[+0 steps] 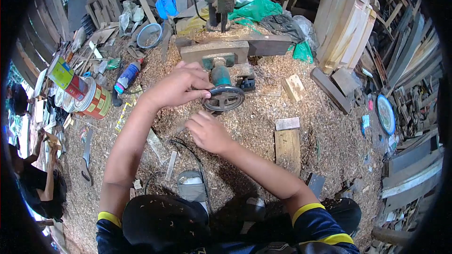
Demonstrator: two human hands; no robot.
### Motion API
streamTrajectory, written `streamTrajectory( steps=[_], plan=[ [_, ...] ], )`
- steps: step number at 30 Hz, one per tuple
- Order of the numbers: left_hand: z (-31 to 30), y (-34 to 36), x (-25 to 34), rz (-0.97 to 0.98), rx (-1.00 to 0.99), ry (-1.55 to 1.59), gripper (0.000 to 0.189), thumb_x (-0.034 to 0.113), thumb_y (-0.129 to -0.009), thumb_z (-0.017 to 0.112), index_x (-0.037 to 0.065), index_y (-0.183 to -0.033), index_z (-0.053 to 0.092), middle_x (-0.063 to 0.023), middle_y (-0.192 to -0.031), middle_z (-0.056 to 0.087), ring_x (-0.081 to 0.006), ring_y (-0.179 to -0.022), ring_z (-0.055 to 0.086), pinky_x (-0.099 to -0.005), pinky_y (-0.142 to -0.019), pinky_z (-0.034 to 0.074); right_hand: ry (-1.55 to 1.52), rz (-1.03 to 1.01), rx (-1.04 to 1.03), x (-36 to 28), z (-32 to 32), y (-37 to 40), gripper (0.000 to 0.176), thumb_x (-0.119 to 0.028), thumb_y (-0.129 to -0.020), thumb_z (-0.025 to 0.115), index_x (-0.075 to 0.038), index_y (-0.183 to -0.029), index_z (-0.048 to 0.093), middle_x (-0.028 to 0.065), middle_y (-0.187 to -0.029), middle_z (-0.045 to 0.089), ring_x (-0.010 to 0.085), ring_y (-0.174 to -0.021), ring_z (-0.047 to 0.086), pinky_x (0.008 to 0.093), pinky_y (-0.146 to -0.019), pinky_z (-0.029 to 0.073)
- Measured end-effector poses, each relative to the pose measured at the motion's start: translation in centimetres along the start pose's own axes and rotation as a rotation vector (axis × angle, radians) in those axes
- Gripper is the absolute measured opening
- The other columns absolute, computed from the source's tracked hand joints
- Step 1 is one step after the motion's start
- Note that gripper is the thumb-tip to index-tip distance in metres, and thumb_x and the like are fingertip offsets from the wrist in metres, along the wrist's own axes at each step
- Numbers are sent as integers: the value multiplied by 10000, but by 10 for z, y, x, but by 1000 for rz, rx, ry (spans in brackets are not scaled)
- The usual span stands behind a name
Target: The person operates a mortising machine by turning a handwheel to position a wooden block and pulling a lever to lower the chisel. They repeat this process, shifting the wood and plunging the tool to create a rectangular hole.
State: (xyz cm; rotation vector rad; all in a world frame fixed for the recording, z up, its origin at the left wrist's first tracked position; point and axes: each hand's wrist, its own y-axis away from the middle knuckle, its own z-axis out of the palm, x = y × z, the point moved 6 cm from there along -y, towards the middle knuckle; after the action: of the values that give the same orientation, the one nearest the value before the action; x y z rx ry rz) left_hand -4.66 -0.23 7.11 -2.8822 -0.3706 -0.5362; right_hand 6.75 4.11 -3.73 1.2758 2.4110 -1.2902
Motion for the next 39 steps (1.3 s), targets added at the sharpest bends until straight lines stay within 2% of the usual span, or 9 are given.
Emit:
streamTrajectory(
  steps=[4, 6, 11, 14, 18, 25, 33, 38, 39],
  plan=[
    [5, 1, -4, 20, 25, 45, 263, 300, -934, 752, 98, -1096, 800, -29, -973, 699, -246, -1066, 597, -423, -1014, 386, 63, 80, -41, 1, 5, -2, 205, -49, -819, 679, -63, -1021, 650, 102, -975, 577, 325, -980, 584, 447, -904, 511],
    [8, 5, 0, 20, 30, 50, 266, 300, -938, 750, 92, -1097, 797, -30, -968, 696, -246, -1066, 597, -421, -1014, 388, -138, -13, 50, -2, -20, 8, 214, -15, -815, 670, -60, -1024, 664, 104, -984, 593, 322, -979, 595, 443, -897, 512],
    [8, -2, 3, 32, 1, 80, 273, 307, -947, 743, 74, -1083, 789, -42, -949, 686, -253, -1048, 590, -421, -1007, 403, -94, 40, 235, 9, -33, 23, 213, 7, -802, 674, -38, -1009, 652, 131, -978, 590, 350, -952, 590, 444, -854, 503],
    [9, -6, -5, 89, 39, 61, 278, 309, -945, 744, 70, -1081, 788, -45, -940, 682, -256, -1034, 587, -418, -1001, 408, -60, 61, 197, 7, -19, 12, 211, 17, -793, 675, -31, -997, 647, 138, -982, 599, 355, -928, 591, 442, -834, 506],
    [9, -6, -6, 59, 37, 79, 284, 310, -942, 747, 68, -1085, 787, -42, -933, 681, -252, -1032, 588, -422, -1002, 407, -177, 88, 278, 19, -39, 18, 178, 19, -796, 657, -30, -966, 646, 146, -949, 611, 360, -890, 588, 451, -824, 497],
    [8, -7, -4, 70, 52, 60, 287, 309, -938, 751, 64, -1085, 784, -44, -930, 681, -258, -1034, 593, -432, -1002, 404, -150, 97, 237, 12, -32, 13, 169, 43, -788, 641, -26, -942, 646, 141, -942, 625, 351, -918, 610, 445, -825, 507],
    [7, -6, -1, 65, 83, 66, 267, 290, -947, 744, 64, -1084, 783, -71, -944, 683, -274, -1030, 603, -438, -996, 411, -139, 125, 301, 11, -39, 16, 165, 51, -819, 636, -25, -964, 657, 145, -950, 656, 350, -896, 636, 434, -826, 524],
    [9, -10, 2, 80, 125, 126, 227, 235, -993, 684, 29, -1044, 765, -104, -933, 676, -305, -976, 616, -444, -917, 461, -190, 189, 538, 8, -66, 26, 125, 48, -882, 615, -19, -978, 657, 146, -992, 693, 336, -959, 673, 418, -867, 528],
    [11, -13, 1, 63, 176, 146, 270, 290, -1015, 648, 50, -959, 759, -110, -886, 664, -329, -931, 625, -434, -850, 484, -176, 202, 565, 12, -73, 30, 132, 54, -883, 610, -17, -986, 656, 149, -985, 695, 325, -935, 672, 416, -857, 524]
  ],
)
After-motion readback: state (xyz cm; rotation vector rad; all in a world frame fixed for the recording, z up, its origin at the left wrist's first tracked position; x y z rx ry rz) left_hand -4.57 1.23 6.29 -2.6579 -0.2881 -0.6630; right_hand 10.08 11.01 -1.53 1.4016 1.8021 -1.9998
